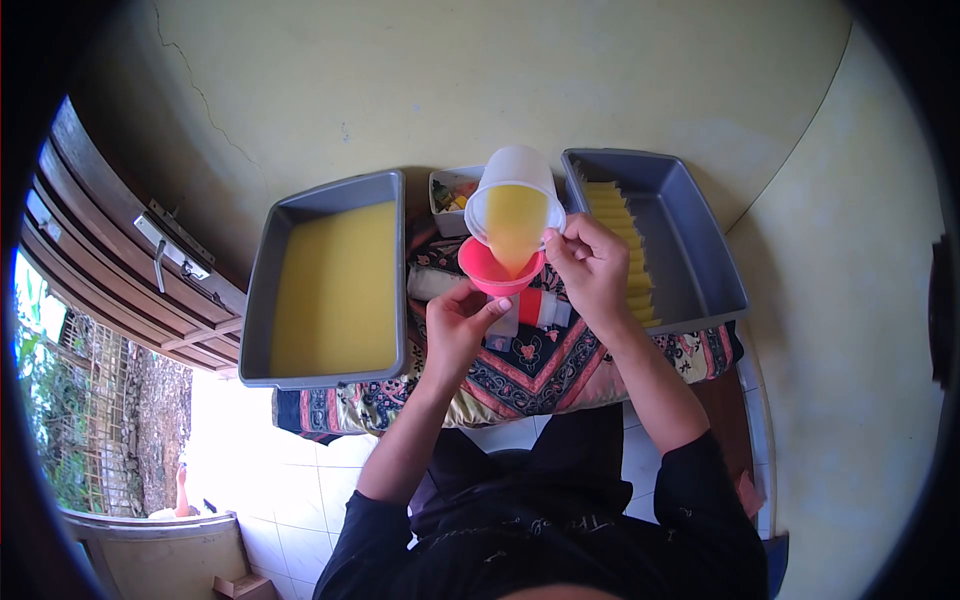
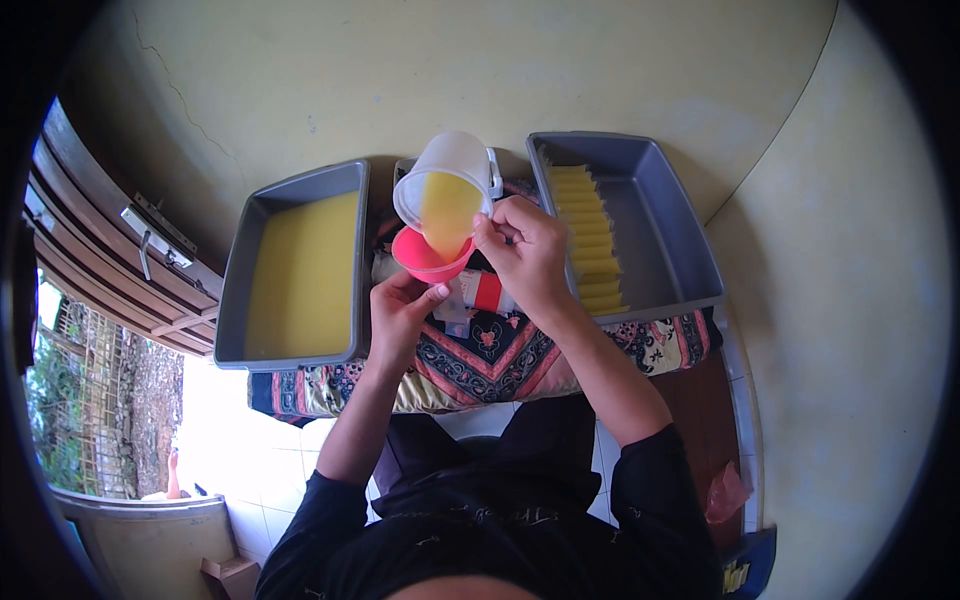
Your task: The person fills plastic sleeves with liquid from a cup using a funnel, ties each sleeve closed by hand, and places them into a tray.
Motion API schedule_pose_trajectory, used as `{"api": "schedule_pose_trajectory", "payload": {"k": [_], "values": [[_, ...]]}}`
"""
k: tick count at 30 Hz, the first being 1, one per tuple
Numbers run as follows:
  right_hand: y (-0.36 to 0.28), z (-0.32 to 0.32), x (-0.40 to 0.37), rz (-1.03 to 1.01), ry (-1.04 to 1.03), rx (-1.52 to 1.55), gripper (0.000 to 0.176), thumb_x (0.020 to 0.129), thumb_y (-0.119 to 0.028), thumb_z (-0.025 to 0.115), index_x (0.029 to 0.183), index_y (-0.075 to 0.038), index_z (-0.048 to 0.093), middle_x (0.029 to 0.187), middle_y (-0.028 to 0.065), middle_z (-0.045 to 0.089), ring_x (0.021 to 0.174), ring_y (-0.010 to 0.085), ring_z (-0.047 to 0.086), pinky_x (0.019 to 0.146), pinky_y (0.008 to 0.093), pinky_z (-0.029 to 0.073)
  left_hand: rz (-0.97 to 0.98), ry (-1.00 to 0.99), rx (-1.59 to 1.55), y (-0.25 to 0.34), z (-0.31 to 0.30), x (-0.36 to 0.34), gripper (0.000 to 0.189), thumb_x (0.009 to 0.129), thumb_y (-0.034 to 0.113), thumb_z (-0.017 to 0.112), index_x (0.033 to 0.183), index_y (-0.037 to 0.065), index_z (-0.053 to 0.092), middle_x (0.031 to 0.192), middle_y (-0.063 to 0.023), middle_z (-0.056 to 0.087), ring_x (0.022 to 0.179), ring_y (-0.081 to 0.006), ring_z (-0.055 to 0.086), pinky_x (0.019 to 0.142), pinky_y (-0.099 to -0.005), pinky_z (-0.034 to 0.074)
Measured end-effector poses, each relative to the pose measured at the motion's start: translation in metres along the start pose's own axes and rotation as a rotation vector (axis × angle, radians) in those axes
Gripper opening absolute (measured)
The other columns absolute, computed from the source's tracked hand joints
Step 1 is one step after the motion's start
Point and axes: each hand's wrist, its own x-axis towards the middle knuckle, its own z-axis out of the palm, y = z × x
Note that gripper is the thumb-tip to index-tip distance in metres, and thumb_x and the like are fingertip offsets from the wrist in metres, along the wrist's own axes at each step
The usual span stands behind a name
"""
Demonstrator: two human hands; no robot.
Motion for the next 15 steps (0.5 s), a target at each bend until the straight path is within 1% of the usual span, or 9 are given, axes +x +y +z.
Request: {"api": "schedule_pose_trajectory", "payload": {"k": [5, 8, 10, 13, 15], "values": [[-0.011, -0.004, 0.003, -0.083, -0.019, -0.036, 0.019, 0.085, 0.002, 0.063, 0.07, 0.004, 0.052, 0.062, -0.0013, 0.046, 0.055, 0.0019, 0.041, 0.048, 0.0204, 0.034, 0.036, -0.015, -0.007, 0.003, 0.001, -0.001, 0.028, 0.081, 0.003, 0.072, 0.106, -0.006, 0.063, 0.097, -0.0087, 0.069, 0.089, -0.0111, 0.063, 0.081, -0.026, 0.05], [-0.017, -0.004, 0.002, -0.054, -0.027, 0.018, 0.019, 0.086, 0.001, 0.063, 0.07, 0.004, 0.053, 0.064, -0.0013, 0.048, 0.058, 0.001, 0.043, 0.049, 0.0196, 0.035, 0.035, -0.023, -0.008, 0.007, 0.003, -0.003, 0.028, 0.081, 0.002, 0.072, 0.107, -0.006, 0.063, 0.098, -0.0088, 0.069, 0.089, -0.0114, 0.063, 0.081, -0.0266, 0.05], [-0.019, -0.004, 0.002, 0.042, -0.019, 0.126, 0.018, 0.088, -0.001, 0.062, 0.072, 0.003, 0.053, 0.066, -0.0026, 0.051, 0.06, 0.0002, 0.044, 0.051, 0.0182, 0.036, 0.038, -0.028, -0.012, 0.008, 0.002, -0.003, 0.028, 0.081, 0.002, 0.071, 0.107, -0.006, 0.063, 0.097, -0.0088, 0.069, 0.089, -0.0113, 0.063, 0.081, -0.0266, 0.05], [-0.022, -0.004, 0.004, 0.088, -0.005, 0.215, 0.019, 0.089, -0.003, 0.061, 0.073, 0.002, 0.053, 0.069, -0.0034, 0.052, 0.063, -0.0001, 0.045, 0.054, 0.0175, 0.037, 0.034, -0.034, -0.007, 0.008, 0.001, -0.004, 0.028, 0.081, 0.002, 0.071, 0.107, -0.006, 0.063, 0.097, -0.0086, 0.069, 0.089, -0.0111, 0.063, 0.081, -0.0266, 0.05], [-0.021, -0.006, 0.005, 0.1, -0.014, 0.208, 0.019, 0.09, -0.003, 0.061, 0.074, 0.002, 0.052, 0.069, -0.0038, 0.052, 0.064, -0.0002, 0.045, 0.055, 0.0175, 0.038, 0.028, -0.033, 0.002, 0.009, 0.0, -0.004, 0.028, 0.081, 0.003, 0.071, 0.107, -0.005, 0.063, 0.097, -0.0085, 0.069, 0.089, -0.0111, 0.063, 0.081, -0.0266, 0.05]]}}
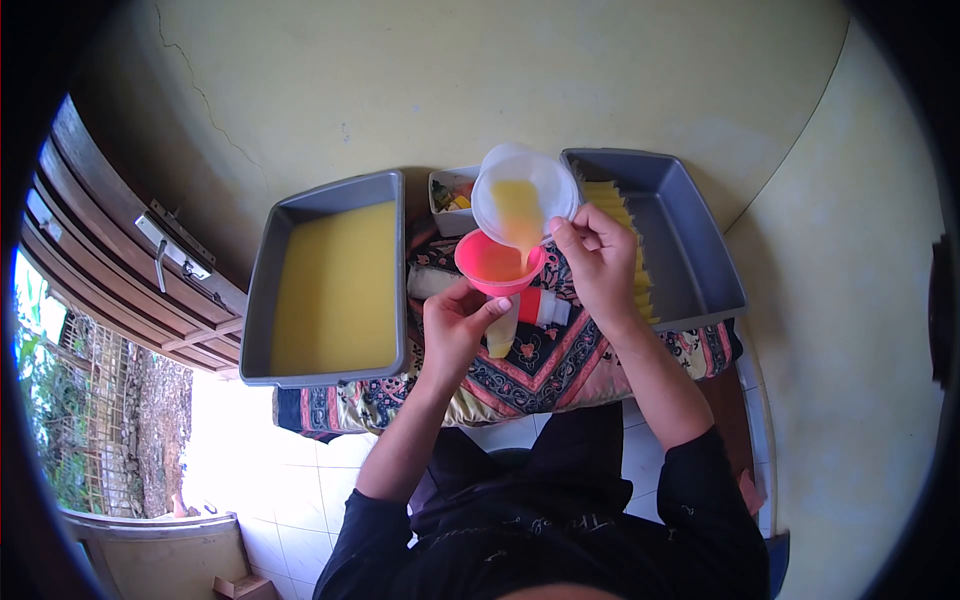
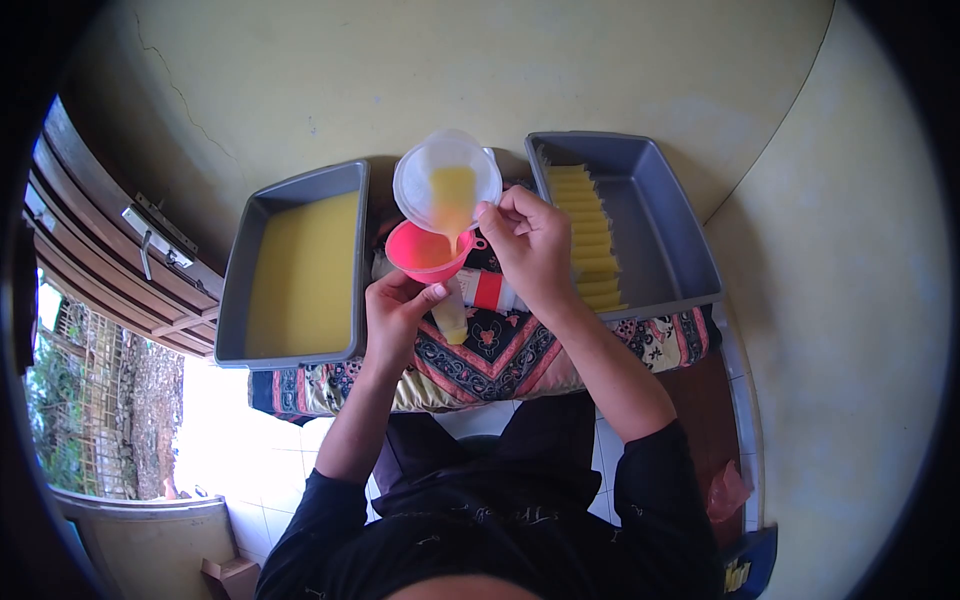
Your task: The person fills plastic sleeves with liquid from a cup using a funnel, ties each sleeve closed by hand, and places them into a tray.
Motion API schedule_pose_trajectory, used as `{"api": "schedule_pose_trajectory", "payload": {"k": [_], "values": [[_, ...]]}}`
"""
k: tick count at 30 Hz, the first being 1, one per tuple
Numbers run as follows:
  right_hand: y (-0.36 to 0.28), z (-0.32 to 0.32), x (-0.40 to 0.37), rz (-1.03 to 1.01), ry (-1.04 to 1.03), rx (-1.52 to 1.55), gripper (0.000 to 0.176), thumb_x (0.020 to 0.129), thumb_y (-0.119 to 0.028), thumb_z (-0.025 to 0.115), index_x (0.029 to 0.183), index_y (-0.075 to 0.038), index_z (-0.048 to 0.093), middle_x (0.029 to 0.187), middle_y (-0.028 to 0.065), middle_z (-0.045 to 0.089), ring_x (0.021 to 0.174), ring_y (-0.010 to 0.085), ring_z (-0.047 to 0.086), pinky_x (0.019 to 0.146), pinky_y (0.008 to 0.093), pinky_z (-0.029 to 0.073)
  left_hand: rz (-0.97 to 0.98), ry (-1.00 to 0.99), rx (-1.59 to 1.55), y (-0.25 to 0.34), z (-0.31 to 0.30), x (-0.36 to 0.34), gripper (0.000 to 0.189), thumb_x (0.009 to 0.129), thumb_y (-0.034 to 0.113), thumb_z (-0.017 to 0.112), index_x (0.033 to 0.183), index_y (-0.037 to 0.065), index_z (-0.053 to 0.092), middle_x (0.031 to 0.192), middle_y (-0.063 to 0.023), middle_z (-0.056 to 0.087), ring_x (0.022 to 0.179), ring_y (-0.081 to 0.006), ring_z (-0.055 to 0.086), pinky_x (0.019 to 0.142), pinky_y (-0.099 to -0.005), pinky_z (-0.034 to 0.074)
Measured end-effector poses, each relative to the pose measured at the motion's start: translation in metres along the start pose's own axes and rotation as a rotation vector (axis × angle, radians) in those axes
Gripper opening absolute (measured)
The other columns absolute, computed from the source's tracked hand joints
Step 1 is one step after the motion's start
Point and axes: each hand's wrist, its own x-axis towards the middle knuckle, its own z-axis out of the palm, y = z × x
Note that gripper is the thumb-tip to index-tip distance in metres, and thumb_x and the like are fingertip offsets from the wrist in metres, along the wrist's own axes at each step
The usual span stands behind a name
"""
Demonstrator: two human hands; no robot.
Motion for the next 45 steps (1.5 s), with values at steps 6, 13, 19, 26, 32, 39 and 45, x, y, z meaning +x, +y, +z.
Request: {"api": "schedule_pose_trajectory", "payload": {"k": [6, 13, 19, 26, 32, 39, 45], "values": [[-0.001, -0.001, 0.002, 0.034, -0.007, 0.024, 0.021, 0.091, -0.004, 0.06, 0.073, 0.0, 0.051, 0.068, -0.0047, 0.051, 0.066, -0.0003, 0.044, 0.058, 0.0176, 0.038, 0.014, -0.012, -0.025, 0.005, 0.0, 0.001, 0.028, 0.081, 0.003, 0.071, 0.107, -0.005, 0.063, 0.097, -0.0081, 0.069, 0.089, -0.0111, 0.063, 0.081, -0.0265, 0.049], [-0.003, -0.003, 0.003, 0.024, -0.032, 0.002, 0.02, 0.091, -0.004, 0.06, 0.074, 0.001, 0.051, 0.07, -0.0036, 0.053, 0.067, 0.0, 0.046, 0.058, 0.0176, 0.039, 0.004, -0.014, -0.022, 0.007, 0.001, 0.001, 0.029, 0.081, 0.003, 0.071, 0.107, -0.004, 0.063, 0.096, -0.0077, 0.068, 0.088, -0.0108, 0.062, 0.08, -0.0262, 0.049], [-0.003, -0.001, 0.002, 0.003, -0.045, 0.056, 0.018, 0.091, -0.004, 0.06, 0.076, 0.001, 0.052, 0.072, -0.0014, 0.056, 0.07, 0.0011, 0.052, 0.061, 0.0184, 0.044, -0.003, -0.021, -0.048, 0.009, 0.003, 0.002, 0.029, 0.081, 0.003, 0.071, 0.108, -0.005, 0.062, 0.097, -0.0083, 0.068, 0.089, -0.0112, 0.062, 0.08, -0.0265, 0.049], [-0.002, -0.003, 0.002, 0.007, -0.05, 0.018, 0.019, 0.092, -0.004, 0.059, 0.076, 0.001, 0.052, 0.071, -0.0022, 0.056, 0.068, 0.0006, 0.05, 0.06, 0.0178, 0.043, 0.0, -0.032, -0.034, 0.01, 0.002, 0.002, 0.028, 0.082, 0.002, 0.07, 0.108, -0.006, 0.062, 0.099, -0.0087, 0.068, 0.092, -0.0119, 0.062, 0.083, -0.0269, 0.049], [0.002, -0.001, 0.005, 0.089, 0.007, -0.021, 0.021, 0.091, -0.008, 0.061, 0.074, 0.002, 0.054, 0.069, -0.0009, 0.057, 0.066, 0.0026, 0.053, 0.061, 0.019, 0.044, 0.011, -0.006, -0.03, 0.004, 0.0, 0.003, 0.028, 0.082, 0.001, 0.069, 0.108, -0.005, 0.062, 0.1, -0.0085, 0.068, 0.093, -0.0122, 0.062, 0.085, -0.0269, 0.048], [0.051, 0.009, 0.001, 0.341, 0.233, 0.328, 0.02, 0.089, -0.011, 0.061, 0.073, 0.0, 0.059, 0.068, 0.0077, 0.061, 0.063, 0.0138, 0.063, 0.061, 0.0265, 0.053, -0.031, 0.109, -0.011, -0.001, -0.007, 0.007, 0.027, 0.084, 0.003, 0.068, 0.109, -0.006, 0.061, 0.101, -0.0082, 0.067, 0.093, -0.0119, 0.061, 0.086, -0.0265, 0.048], [0.123, 0.007, -0.021, 0.567, 0.198, 0.308, 0.019, 0.088, -0.012, 0.06, 0.073, -0.001, 0.057, 0.068, 0.0071, 0.06, 0.061, 0.0149, 0.063, 0.061, 0.0263, 0.053, 0.055, 0.193, 0.005, -0.017, -0.02, 0.012, 0.025, 0.086, 0.006, 0.068, 0.107, -0.004, 0.061, 0.099, -0.0071, 0.067, 0.09, -0.0104, 0.06, 0.082, -0.025, 0.047]]}}
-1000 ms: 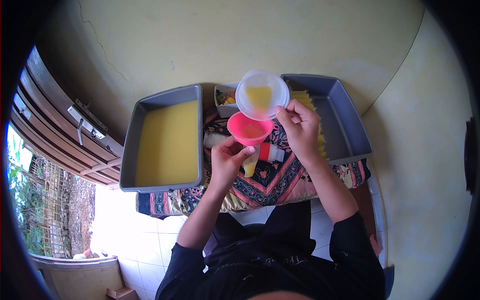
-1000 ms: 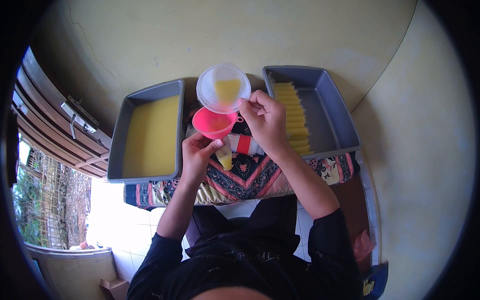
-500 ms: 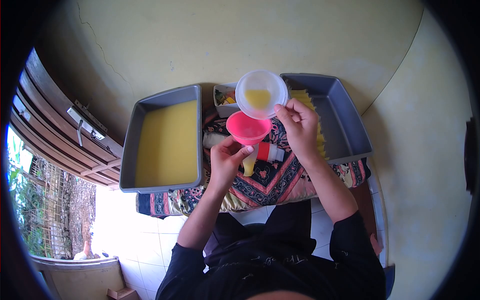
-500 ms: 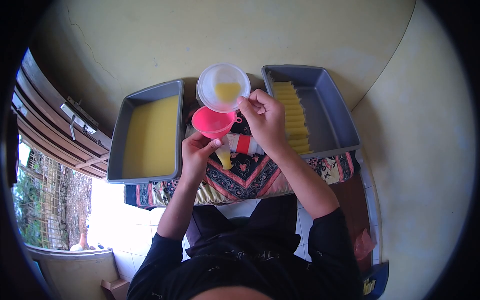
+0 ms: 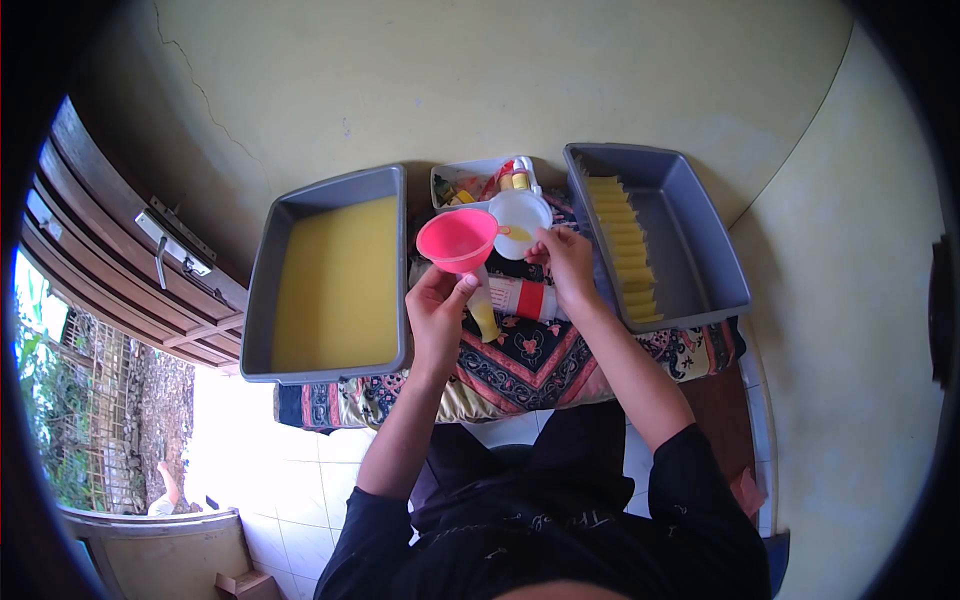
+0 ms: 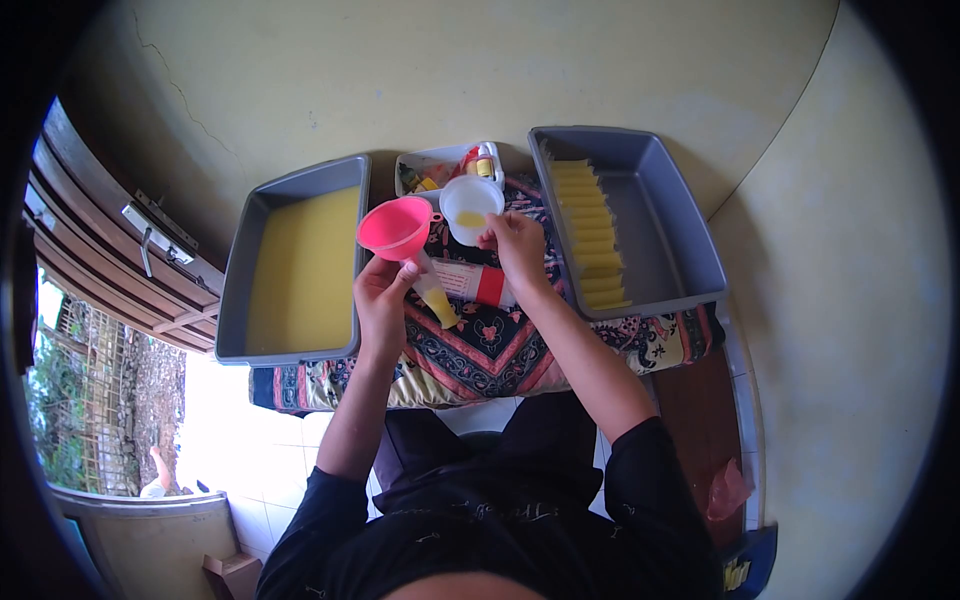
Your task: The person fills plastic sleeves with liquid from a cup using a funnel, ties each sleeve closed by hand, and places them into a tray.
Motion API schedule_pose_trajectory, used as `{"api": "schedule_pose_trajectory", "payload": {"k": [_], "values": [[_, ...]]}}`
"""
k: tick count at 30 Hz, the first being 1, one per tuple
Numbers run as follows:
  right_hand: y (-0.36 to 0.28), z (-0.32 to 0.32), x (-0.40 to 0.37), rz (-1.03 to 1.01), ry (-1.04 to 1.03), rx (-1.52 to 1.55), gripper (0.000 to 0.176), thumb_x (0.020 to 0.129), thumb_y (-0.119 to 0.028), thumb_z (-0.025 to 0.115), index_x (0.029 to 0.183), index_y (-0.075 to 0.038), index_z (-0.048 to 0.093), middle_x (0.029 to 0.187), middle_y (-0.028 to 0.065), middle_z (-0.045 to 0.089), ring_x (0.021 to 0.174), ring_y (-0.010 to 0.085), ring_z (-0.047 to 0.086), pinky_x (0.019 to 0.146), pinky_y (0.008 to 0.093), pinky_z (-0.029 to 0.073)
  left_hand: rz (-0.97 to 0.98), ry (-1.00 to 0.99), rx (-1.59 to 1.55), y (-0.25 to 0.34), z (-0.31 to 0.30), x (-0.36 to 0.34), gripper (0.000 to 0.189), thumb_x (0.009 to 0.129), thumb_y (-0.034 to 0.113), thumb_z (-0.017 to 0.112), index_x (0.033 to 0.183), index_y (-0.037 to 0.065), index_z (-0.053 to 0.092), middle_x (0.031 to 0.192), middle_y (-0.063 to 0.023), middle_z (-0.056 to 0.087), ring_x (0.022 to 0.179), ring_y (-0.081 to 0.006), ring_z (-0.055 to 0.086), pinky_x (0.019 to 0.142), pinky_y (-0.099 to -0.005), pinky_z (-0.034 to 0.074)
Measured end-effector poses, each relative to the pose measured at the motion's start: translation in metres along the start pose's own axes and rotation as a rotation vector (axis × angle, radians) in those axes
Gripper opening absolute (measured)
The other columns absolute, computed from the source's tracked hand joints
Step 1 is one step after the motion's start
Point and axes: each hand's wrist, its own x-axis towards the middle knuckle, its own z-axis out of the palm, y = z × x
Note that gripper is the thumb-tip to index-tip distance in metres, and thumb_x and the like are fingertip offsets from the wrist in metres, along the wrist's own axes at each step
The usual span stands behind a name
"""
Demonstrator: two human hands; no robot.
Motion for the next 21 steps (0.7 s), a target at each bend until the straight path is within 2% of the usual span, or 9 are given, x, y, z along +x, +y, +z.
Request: {"api": "schedule_pose_trajectory", "payload": {"k": [4, 14, 16, 17, 19, 20, 21], "values": [[0.03, -0.009, 0.007, 0.136, -0.023, -0.055, 0.019, 0.087, -0.013, 0.061, 0.072, -0.002, 0.055, 0.071, 0.0067, 0.059, 0.065, 0.0156, 0.063, 0.065, 0.027, 0.054, 0.019, 0.021, -0.026, 0.0, -0.001, 0.001, 0.026, 0.086, 0.007, 0.067, 0.109, -0.003, 0.06, 0.1, -0.0066, 0.066, 0.09, -0.01, 0.059, 0.081, -0.0243, 0.046], [0.046, -0.02, 0.014, 0.214, -0.113, -0.086, 0.022, 0.088, -0.017, 0.062, 0.073, -0.003, 0.054, 0.068, 0.0068, 0.058, 0.064, 0.0166, 0.063, 0.065, 0.0286, 0.054, 0.058, -0.027, -0.023, 0.007, 0.002, 0.007, 0.027, 0.086, 0.006, 0.067, 0.11, -0.005, 0.06, 0.102, -0.0072, 0.066, 0.091, -0.0096, 0.059, 0.082, -0.0243, 0.046], [0.045, -0.023, 0.018, 0.066, -0.035, -0.763, 0.023, 0.086, -0.019, 0.066, 0.081, 0.0, 0.054, 0.079, 0.0097, 0.06, 0.076, 0.0188, 0.063, 0.071, 0.0321, 0.053, 0.043, -0.031, -0.015, 0.008, 0.002, 0.008, 0.027, 0.086, 0.004, 0.067, 0.11, -0.005, 0.059, 0.102, -0.0074, 0.066, 0.092, -0.0098, 0.059, 0.082, -0.0246, 0.046], [0.046, -0.025, 0.015, 0.066, -0.034, -0.763, 0.023, 0.086, -0.019, 0.066, 0.081, 0.0, 0.054, 0.079, 0.0097, 0.06, 0.076, 0.0188, 0.063, 0.071, 0.0321, 0.053, 0.028, -0.035, -0.005, 0.008, 0.002, 0.008, 0.027, 0.085, 0.002, 0.067, 0.11, -0.005, 0.059, 0.103, -0.0075, 0.066, 0.092, -0.01, 0.059, 0.083, -0.0249, 0.046], [0.021, -0.009, -0.008, -0.426, 0.068, -0.745, 0.036, 0.082, -0.021, 0.071, 0.103, 0.001, 0.052, 0.11, 0.015, 0.055, 0.097, 0.0204, 0.058, 0.083, 0.0359, 0.05, 0.027, -0.047, -0.018, 0.008, 0.004, 0.007, 0.027, 0.085, 0.001, 0.067, 0.11, -0.005, 0.06, 0.103, -0.0078, 0.066, 0.092, -0.0103, 0.06, 0.084, -0.025, 0.047], [0.006, 0.0, -0.02, -0.424, 0.065, -0.745, 0.036, 0.082, -0.021, 0.071, 0.103, 0.001, 0.052, 0.11, 0.015, 0.055, 0.097, 0.0204, 0.058, 0.083, 0.0359, 0.05, 0.022, -0.058, -0.032, 0.007, 0.005, 0.006, 0.027, 0.084, -0.001, 0.067, 0.11, -0.005, 0.06, 0.103, -0.008, 0.067, 0.092, -0.0106, 0.06, 0.084, -0.0252, 0.047], [-0.011, 0.011, -0.033, -0.45, -0.065, -0.441, 0.043, 0.082, -0.019, 0.072, 0.112, 0.001, 0.048, 0.12, 0.0155, 0.047, 0.106, 0.0218, 0.055, 0.089, 0.037, 0.048, 0.02, -0.055, -0.033, 0.006, 0.006, 0.006, 0.027, 0.084, -0.001, 0.067, 0.11, -0.005, 0.06, 0.103, -0.008, 0.067, 0.092, -0.0106, 0.06, 0.084, -0.0252, 0.047]]}}
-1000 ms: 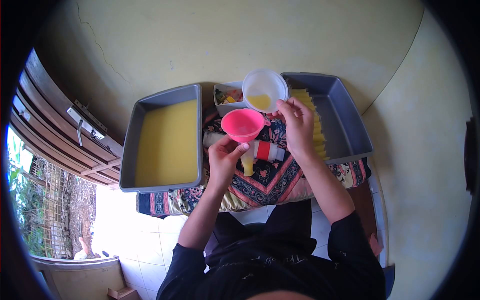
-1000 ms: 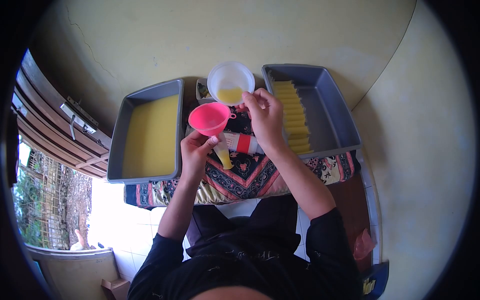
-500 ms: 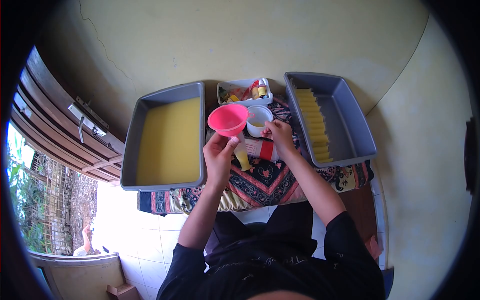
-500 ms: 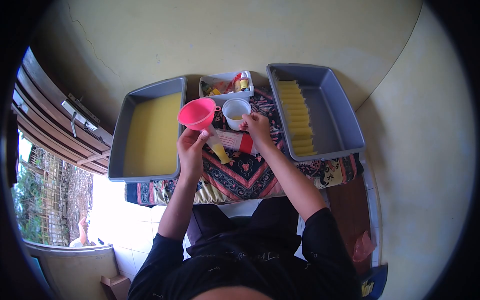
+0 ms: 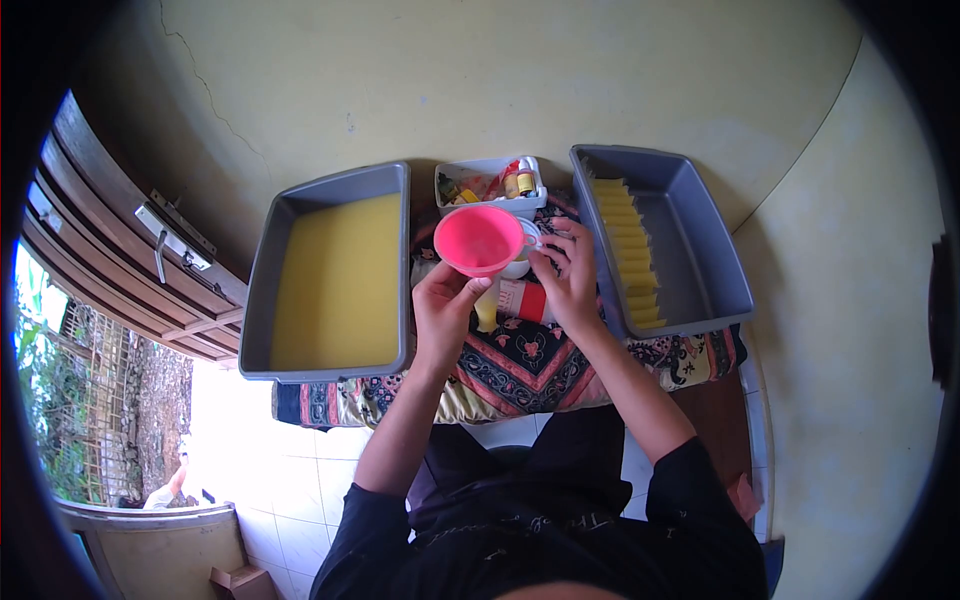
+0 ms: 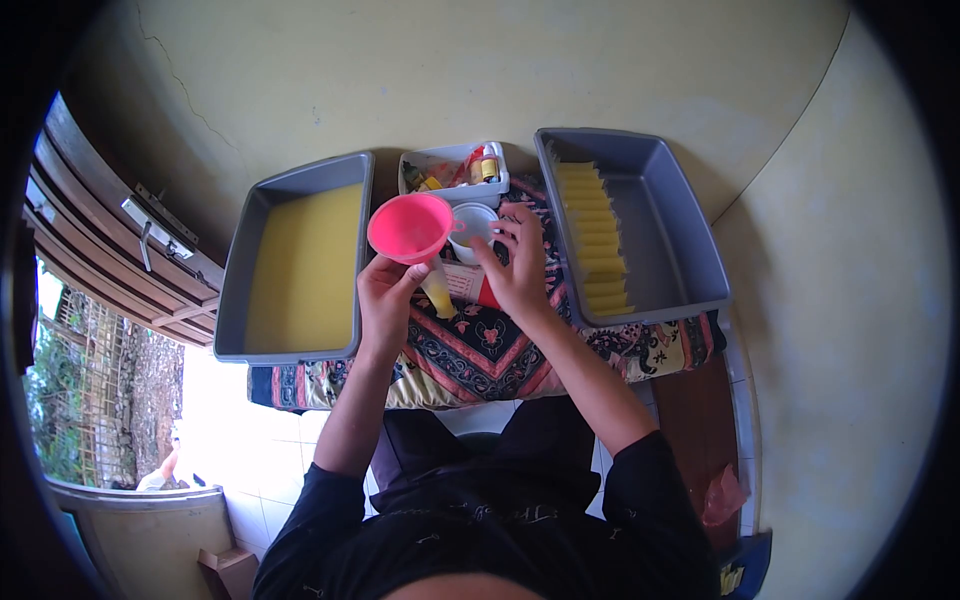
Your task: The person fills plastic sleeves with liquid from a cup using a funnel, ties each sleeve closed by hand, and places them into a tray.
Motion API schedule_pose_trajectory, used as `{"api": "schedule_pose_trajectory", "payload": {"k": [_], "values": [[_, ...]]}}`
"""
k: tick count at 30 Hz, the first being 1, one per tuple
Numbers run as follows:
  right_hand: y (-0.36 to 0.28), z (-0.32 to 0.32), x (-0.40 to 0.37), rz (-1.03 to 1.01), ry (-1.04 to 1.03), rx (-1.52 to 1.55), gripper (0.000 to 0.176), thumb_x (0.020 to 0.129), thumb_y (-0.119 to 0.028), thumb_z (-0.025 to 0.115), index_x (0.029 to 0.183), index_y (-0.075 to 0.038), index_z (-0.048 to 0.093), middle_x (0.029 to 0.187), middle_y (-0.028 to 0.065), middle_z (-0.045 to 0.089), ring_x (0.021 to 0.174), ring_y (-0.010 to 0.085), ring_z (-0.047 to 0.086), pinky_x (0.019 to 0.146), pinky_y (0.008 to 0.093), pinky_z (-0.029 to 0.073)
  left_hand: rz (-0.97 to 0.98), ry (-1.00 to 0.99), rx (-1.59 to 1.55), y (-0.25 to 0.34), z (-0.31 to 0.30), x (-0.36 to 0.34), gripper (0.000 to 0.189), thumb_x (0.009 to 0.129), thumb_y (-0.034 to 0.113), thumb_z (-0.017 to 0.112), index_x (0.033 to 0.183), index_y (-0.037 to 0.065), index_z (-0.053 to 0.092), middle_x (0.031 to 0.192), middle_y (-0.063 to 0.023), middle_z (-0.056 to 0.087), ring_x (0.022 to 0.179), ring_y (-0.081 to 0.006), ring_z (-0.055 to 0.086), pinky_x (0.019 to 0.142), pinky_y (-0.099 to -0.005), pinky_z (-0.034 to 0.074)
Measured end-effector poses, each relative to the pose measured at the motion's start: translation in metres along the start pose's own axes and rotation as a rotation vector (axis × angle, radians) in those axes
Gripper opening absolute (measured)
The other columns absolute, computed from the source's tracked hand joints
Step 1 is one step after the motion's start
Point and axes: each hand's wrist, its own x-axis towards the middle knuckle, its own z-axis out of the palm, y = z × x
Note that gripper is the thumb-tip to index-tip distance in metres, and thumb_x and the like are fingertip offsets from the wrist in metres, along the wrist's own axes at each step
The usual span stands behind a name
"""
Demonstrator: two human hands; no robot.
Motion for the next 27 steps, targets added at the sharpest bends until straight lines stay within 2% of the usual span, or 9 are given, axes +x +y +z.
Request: {"api": "schedule_pose_trajectory", "payload": {"k": [1, 4, 8, 11, 16, 18, 22, 23, 27], "values": [[-0.019, 0.0, 0.0, -0.048, -0.047, 0.321, 0.052, 0.081, -0.017, 0.072, 0.121, 0.001, 0.044, 0.131, 0.0161, 0.039, 0.115, 0.0232, 0.051, 0.096, 0.038, 0.045, 0.019, -0.03, 0.007, -0.001, 0.001, 0.001, 0.027, 0.084, -0.001, 0.067, 0.109, -0.005, 0.06, 0.102, -0.0081, 0.067, 0.091, -0.0108, 0.06, 0.084, -0.0252, 0.048], [-0.055, -0.004, 0.002, -0.294, -0.178, 0.293, 0.049, 0.084, -0.007, 0.066, 0.126, 0.0, 0.043, 0.14, 0.0163, 0.03, 0.117, 0.0253, 0.05, 0.097, 0.039, 0.045, 0.034, -0.077, 0.024, -0.003, 0.003, 0.001, 0.026, 0.083, -0.001, 0.067, 0.108, -0.006, 0.06, 0.099, -0.008, 0.067, 0.091, -0.011, 0.061, 0.084, -0.0249, 0.048], [-0.059, -0.01, 0.01, -0.333, -0.283, 0.084, 0.027, 0.085, -0.003, 0.065, 0.107, 0.005, 0.053, 0.135, 0.0182, 0.037, 0.117, 0.0244, 0.05, 0.098, 0.0377, 0.046, 0.036, -0.087, 0.029, 0.003, 0.011, 0.001, 0.024, 0.084, -0.001, 0.067, 0.106, -0.006, 0.06, 0.097, -0.0077, 0.067, 0.09, -0.0105, 0.061, 0.081, -0.0248, 0.049], [-0.053, -0.009, 0.012, -0.342, -0.158, 0.103, 0.02, 0.084, -0.009, 0.068, 0.095, 0.004, 0.058, 0.127, 0.0173, 0.044, 0.112, 0.0254, 0.056, 0.093, 0.0344, 0.05, 0.006, -0.043, 0.027, -0.002, 0.007, 0.004, 0.02, 0.084, 0.0, 0.067, 0.103, -0.005, 0.062, 0.095, -0.0079, 0.067, 0.086, -0.0106, 0.062, 0.079, -0.0247, 0.05], [-0.042, -0.003, 0.018, -0.325, -0.021, 0.295, 0.018, 0.085, -0.005, 0.066, 0.093, 0.007, 0.055, 0.123, 0.016, 0.044, 0.108, 0.0222, 0.056, 0.092, 0.0343, 0.05, -0.017, 0.027, 0.015, -0.009, 0.0, 0.005, 0.013, 0.085, 0.004, 0.067, 0.095, -0.004, 0.064, 0.086, -0.0074, 0.068, 0.079, -0.0113, 0.063, 0.076, -0.0235, 0.049], [-0.026, -0.001, 0.022, -0.285, 0.068, 0.203, 0.017, 0.084, -0.005, 0.067, 0.091, 0.005, 0.055, 0.121, 0.0156, 0.046, 0.106, 0.0198, 0.056, 0.088, 0.0315, 0.051, -0.037, 0.051, 0.032, -0.007, 0.0, 0.004, 0.012, 0.086, 0.004, 0.067, 0.094, -0.004, 0.064, 0.085, -0.0073, 0.068, 0.079, -0.0113, 0.063, 0.075, -0.0234, 0.049], [0.022, 0.001, 0.031, -0.343, 0.042, -0.288, 0.022, 0.079, -0.012, 0.072, 0.089, 0.0, 0.056, 0.111, 0.0184, 0.053, 0.1, 0.0307, 0.058, 0.083, 0.0382, 0.047, -0.011, 0.049, 0.052, -0.007, 0.002, 0.006, 0.01, 0.086, 0.005, 0.066, 0.092, -0.003, 0.065, 0.083, -0.0066, 0.068, 0.078, -0.0102, 0.063, 0.073, -0.0223, 0.049], [0.028, 0.0, 0.028, -0.323, 0.008, -0.319, 0.022, 0.078, -0.014, 0.071, 0.087, 0.0, 0.056, 0.11, 0.0199, 0.054, 0.101, 0.0361, 0.055, 0.089, 0.0418, 0.043, 0.0, 0.047, 0.044, -0.007, 0.003, 0.007, 0.009, 0.086, 0.005, 0.066, 0.091, -0.002, 0.065, 0.083, -0.0063, 0.068, 0.077, -0.0096, 0.062, 0.072, -0.022, 0.048], [0.048, 0.001, 0.023, -0.2, -0.109, -0.337, 0.016, 0.076, -0.01, 0.068, 0.084, -0.002, 0.056, 0.11, 0.0195, 0.054, 0.103, 0.0351, 0.054, 0.091, 0.0413, 0.043, -0.012, 0.063, 0.033, -0.008, 0.002, 0.008, 0.008, 0.085, 0.004, 0.068, 0.09, -0.002, 0.066, 0.083, -0.0052, 0.067, 0.077, -0.0087, 0.061, 0.071, -0.0219, 0.048]]}}
